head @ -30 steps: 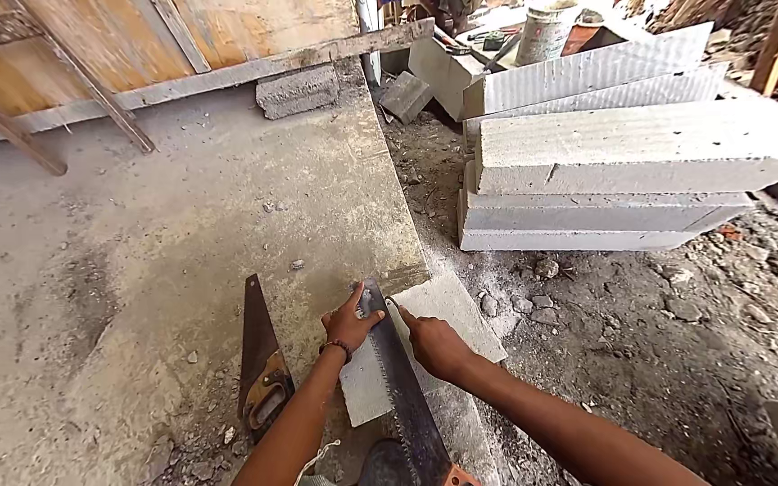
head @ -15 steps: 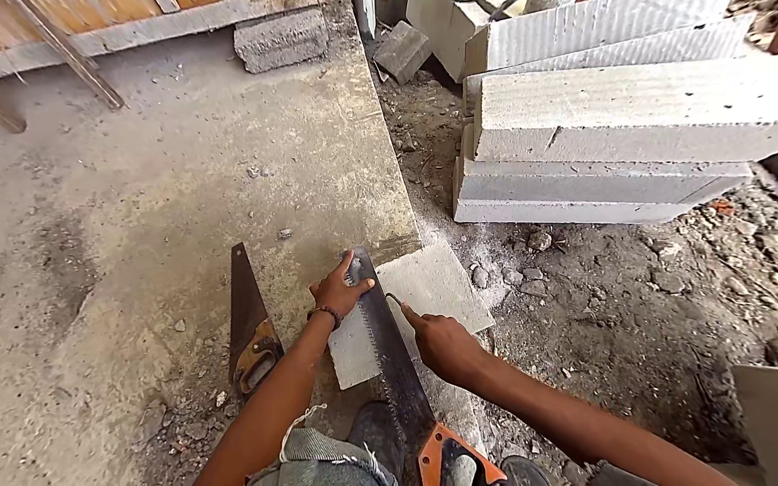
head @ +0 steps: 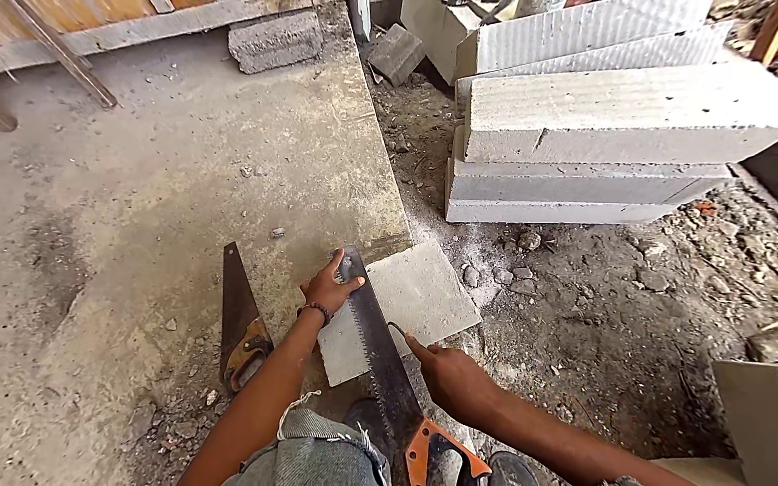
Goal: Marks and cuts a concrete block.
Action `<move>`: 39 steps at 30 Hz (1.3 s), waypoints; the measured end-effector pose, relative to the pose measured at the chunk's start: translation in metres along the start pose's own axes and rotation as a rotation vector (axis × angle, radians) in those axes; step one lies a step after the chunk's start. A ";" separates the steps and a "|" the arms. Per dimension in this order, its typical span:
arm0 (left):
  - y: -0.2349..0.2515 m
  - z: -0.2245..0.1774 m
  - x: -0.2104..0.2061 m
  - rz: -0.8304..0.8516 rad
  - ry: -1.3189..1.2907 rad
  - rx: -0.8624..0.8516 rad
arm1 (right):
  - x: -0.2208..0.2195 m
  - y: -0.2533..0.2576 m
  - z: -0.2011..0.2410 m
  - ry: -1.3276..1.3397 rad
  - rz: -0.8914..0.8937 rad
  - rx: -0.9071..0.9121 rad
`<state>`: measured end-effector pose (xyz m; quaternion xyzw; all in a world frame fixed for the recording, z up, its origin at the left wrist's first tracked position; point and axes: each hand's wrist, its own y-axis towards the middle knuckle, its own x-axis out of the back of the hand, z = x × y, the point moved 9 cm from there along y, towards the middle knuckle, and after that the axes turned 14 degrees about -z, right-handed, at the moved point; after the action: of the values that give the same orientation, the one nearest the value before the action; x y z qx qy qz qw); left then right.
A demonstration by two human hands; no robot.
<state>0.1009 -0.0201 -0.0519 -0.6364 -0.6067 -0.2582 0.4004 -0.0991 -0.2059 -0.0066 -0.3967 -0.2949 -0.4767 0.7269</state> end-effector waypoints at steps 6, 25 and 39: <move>0.001 0.001 -0.001 -0.001 -0.008 -0.003 | -0.003 -0.019 -0.003 0.010 0.015 0.017; 0.000 0.000 0.003 -0.026 -0.017 0.007 | 0.035 -0.042 -0.018 0.118 -0.079 0.096; 0.000 0.002 0.002 -0.005 0.053 0.011 | 0.040 0.116 0.014 -0.051 -0.079 -0.063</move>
<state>0.1007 -0.0171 -0.0517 -0.6257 -0.5989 -0.2726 0.4189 0.0227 -0.1851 -0.0016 -0.4195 -0.3134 -0.5041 0.6868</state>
